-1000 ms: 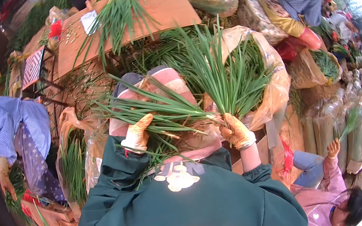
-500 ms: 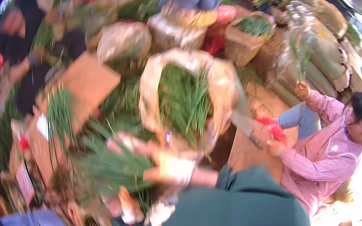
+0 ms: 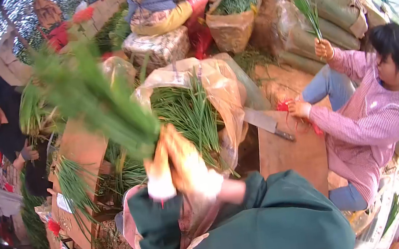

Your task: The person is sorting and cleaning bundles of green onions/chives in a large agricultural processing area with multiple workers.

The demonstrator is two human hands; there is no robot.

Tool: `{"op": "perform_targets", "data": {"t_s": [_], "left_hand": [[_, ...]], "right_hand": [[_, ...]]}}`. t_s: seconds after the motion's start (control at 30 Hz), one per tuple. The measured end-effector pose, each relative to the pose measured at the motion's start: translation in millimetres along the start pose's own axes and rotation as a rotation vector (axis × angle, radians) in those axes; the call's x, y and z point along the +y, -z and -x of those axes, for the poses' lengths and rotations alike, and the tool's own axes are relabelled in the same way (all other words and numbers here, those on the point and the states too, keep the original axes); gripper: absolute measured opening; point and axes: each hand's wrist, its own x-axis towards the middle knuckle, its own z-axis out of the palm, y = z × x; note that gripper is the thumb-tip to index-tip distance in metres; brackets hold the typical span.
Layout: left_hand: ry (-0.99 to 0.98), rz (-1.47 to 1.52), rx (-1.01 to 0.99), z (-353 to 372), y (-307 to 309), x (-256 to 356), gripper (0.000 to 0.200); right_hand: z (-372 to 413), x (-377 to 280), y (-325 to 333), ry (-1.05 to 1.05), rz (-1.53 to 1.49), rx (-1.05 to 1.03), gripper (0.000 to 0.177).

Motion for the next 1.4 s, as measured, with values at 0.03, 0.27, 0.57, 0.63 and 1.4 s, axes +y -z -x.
{"op": "perform_targets", "data": {"t_s": [0.03, 0.27, 0.57, 0.63, 1.4], "left_hand": [[0.449, 0.003, -0.025, -19.1, -9.6, 12.9, 0.049], [0.447, -0.430, 0.499, -6.5, 55.3, -91.3, 0.109], [0.255, 0.202, 0.595, -36.9, 107.7, -127.3, 0.014], [0.328, 0.234, 0.673, -56.6, 123.2, -78.4, 0.023], [0.073, 0.171, 0.008, -86.2, 186.0, 49.6, 0.055]], "right_hand": [[-5.8, 34.9, -5.3, -0.080, 0.024, -0.111, 0.059], [-31.2, 258.5, 10.6, -0.630, 0.893, -0.165, 0.068], [-171.9, 275.7, 85.3, -0.648, -0.924, 0.333, 0.022], [-189.2, 239.7, 108.0, -0.652, -0.871, 0.374, 0.021], [-127.2, 177.0, 150.9, -0.576, -1.018, 0.148, 0.047]]}}
